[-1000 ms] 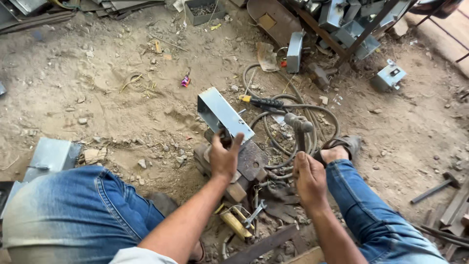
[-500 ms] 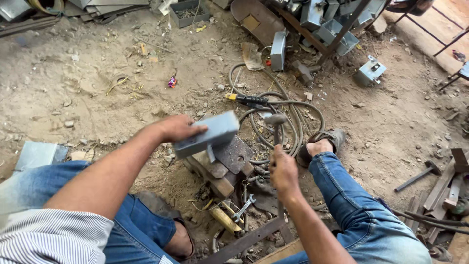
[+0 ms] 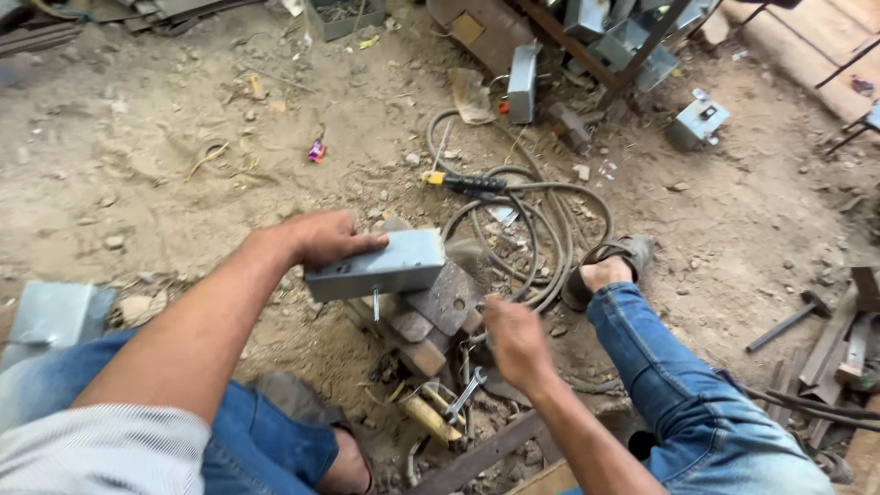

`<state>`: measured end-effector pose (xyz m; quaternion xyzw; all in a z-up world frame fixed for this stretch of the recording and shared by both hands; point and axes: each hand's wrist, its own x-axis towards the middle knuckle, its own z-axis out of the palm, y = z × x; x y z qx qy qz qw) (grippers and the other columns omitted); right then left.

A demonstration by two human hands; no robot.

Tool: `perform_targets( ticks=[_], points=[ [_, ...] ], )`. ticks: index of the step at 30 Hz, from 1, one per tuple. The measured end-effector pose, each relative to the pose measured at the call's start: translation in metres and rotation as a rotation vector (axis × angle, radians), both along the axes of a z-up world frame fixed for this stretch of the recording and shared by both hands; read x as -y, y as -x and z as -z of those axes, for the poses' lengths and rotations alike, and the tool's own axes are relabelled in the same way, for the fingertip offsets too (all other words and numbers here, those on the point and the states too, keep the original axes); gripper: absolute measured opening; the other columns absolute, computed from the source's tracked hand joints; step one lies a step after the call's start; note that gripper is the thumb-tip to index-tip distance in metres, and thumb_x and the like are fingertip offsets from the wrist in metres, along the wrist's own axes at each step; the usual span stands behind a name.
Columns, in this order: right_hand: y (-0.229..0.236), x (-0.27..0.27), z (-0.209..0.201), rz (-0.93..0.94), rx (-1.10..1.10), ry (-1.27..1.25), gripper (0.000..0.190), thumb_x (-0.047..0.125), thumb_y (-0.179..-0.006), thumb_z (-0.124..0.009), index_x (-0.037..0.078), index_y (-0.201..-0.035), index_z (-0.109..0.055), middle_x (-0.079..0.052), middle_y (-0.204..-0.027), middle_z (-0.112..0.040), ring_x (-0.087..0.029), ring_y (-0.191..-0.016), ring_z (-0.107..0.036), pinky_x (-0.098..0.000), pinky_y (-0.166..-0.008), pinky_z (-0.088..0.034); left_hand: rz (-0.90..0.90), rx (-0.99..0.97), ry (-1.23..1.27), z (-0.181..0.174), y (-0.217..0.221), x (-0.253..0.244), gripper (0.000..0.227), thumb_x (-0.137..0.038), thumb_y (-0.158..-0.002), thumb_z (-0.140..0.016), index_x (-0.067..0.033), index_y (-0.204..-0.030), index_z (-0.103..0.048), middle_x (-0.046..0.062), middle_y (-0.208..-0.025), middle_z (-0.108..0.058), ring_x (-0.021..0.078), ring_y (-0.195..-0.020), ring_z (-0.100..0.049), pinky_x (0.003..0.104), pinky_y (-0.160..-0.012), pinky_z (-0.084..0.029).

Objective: The person fits a small metal panel and a handle onto a metal box, using a hammer to tap components into place and then securing the handle by hand.

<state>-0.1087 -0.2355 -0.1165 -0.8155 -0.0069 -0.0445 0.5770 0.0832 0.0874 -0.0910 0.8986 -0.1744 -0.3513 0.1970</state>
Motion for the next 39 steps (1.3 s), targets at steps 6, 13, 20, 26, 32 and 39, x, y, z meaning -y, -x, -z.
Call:
perform_targets(
  ticks=[6, 13, 20, 26, 32, 39],
  points=[
    [-0.019, -0.019, -0.004, 0.014, 0.032, 0.141, 0.052, 0.04, -0.111, -0.044, 0.004, -0.073, -0.047, 0.001, -0.062, -0.037, -0.012, -0.059, -0.035, -0.0333, -0.052, -0.032, -0.015, 0.033, -0.017, -0.028, 0.006, -0.001, 0.081, -0.081, -0.085, -0.047, -0.0066, -0.082, -0.08, 0.017, -0.085, -0.078, 0.0297, -0.079, -0.076, 0.047, -0.075, -0.058],
    [-0.047, -0.024, -0.001, 0.008, 0.009, 0.244, 0.061, 0.05, -0.107, -0.029, 0.011, -0.064, -0.047, 0.003, -0.054, -0.037, -0.011, -0.049, -0.037, -0.0353, -0.046, -0.027, -0.009, 0.042, -0.03, -0.025, -0.005, 0.0, 0.083, -0.083, -0.083, -0.048, -0.0067, -0.081, -0.079, 0.016, -0.087, -0.076, 0.0274, -0.08, -0.075, 0.047, -0.076, -0.057],
    [-0.074, -0.02, 0.006, 0.007, -0.008, 0.155, 0.06, 0.052, -0.108, -0.034, 0.013, -0.065, -0.048, 0.003, -0.053, -0.039, -0.011, -0.049, -0.038, -0.0341, -0.045, -0.031, -0.046, 0.035, -0.006, -0.025, -0.015, 0.003, 0.074, -0.08, -0.083, -0.055, -0.0099, -0.079, -0.076, 0.012, -0.078, -0.075, 0.0237, -0.072, -0.074, 0.042, -0.069, -0.057],
    [-0.048, -0.01, -0.017, 0.126, -0.455, -0.241, 0.05, 0.054, -0.104, -0.039, 0.011, -0.082, -0.054, 0.006, -0.06, -0.042, -0.008, -0.045, -0.033, -0.0274, -0.036, -0.026, -0.016, 0.024, -0.01, -0.039, 0.016, 0.009, 0.068, -0.073, -0.088, -0.058, -0.0092, -0.074, -0.077, 0.009, -0.072, -0.073, 0.0222, -0.062, -0.068, 0.042, -0.061, -0.058],
    [-0.052, 0.019, -0.033, 0.075, -0.472, -0.561, 0.053, 0.064, -0.094, -0.055, 0.013, -0.105, -0.056, 0.002, -0.086, -0.065, -0.003, -0.042, -0.033, -0.02, -0.032, -0.021, 0.283, 0.826, 0.253, -0.053, 0.056, 0.025, 0.055, -0.067, -0.081, -0.069, -0.013, -0.07, -0.072, 0.003, -0.061, -0.067, 0.0189, -0.053, -0.06, 0.037, -0.063, -0.052],
    [-0.057, 0.028, -0.025, -0.001, -0.479, -0.615, 0.049, 0.03, -0.086, -0.08, 0.006, -0.12, -0.056, 0.005, -0.069, -0.043, -0.001, -0.041, -0.033, -0.0197, -0.032, -0.022, 0.467, 1.098, 0.321, -0.066, 0.082, 0.052, 0.055, -0.064, -0.083, -0.066, -0.0108, -0.07, -0.069, 0.003, -0.062, -0.066, 0.0188, -0.063, -0.064, 0.035, -0.08, -0.05]
  ],
)
